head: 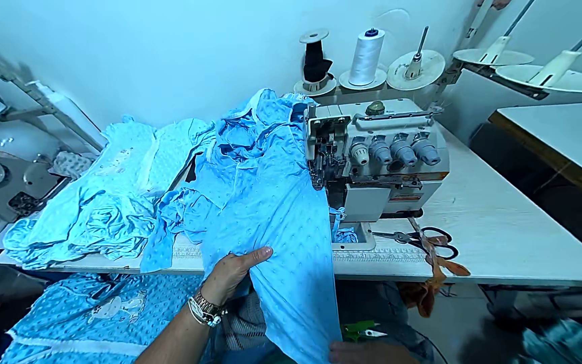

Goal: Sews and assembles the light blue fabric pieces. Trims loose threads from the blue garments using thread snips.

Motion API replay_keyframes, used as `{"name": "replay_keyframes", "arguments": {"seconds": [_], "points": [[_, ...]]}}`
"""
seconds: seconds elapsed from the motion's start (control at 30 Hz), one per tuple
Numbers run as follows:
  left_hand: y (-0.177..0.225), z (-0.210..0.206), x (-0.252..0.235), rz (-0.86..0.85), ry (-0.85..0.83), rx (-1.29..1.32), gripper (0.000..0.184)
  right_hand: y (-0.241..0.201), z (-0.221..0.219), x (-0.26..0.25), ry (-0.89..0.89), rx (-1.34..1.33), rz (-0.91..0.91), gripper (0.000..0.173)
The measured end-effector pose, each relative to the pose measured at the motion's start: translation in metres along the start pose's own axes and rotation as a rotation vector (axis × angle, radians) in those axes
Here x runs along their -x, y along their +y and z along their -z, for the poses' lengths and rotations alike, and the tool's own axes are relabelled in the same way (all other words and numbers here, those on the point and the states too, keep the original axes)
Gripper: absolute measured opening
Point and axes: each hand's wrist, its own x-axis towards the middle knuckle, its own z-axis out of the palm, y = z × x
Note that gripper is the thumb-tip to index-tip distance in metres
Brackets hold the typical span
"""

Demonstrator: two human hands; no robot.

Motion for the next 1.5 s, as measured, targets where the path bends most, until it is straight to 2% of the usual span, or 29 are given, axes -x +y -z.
{"name": "replay_keyframes", "arguments": {"seconds": [0.23, 0.6, 0.8, 1.0, 1.17, 1.33, 1.5], "points": [[0.040, 0.000, -0.034, -0.033, 0.026, -0.305, 0.022, 0.026, 0.004, -0.039, 0.059, -0.009, -0.017, 0.019], [0.058, -0.005, -0.099, -0.145, -0.052, -0.321, 0.023, 0.081, 0.015, -0.087, 0.139, -0.006, -0.063, 0.018], [0.058, -0.001, -0.141, -0.144, -0.022, -0.338, 0.021, 0.107, 0.019, -0.117, 0.155, 0.055, -0.026, 0.018], [0.062, 0.001, -0.172, -0.148, 0.039, -0.448, 0.011, 0.132, 0.025, -0.148, 0.054, 0.207, 0.098, 0.017], [0.068, 0.012, -0.189, -0.165, 0.105, -0.476, 0.010, 0.135, 0.030, -0.162, -0.090, 0.575, 0.156, 0.021], [0.068, 0.031, -0.187, -0.179, 0.261, -0.398, 0.012, 0.129, 0.016, -0.151, -0.004, 0.788, 0.050, 0.038], [0.047, 0.038, -0.117, -0.064, 0.473, -0.267, 0.018, 0.122, 0.017, -0.127, 0.110, 0.677, -0.035, 0.035]]}}
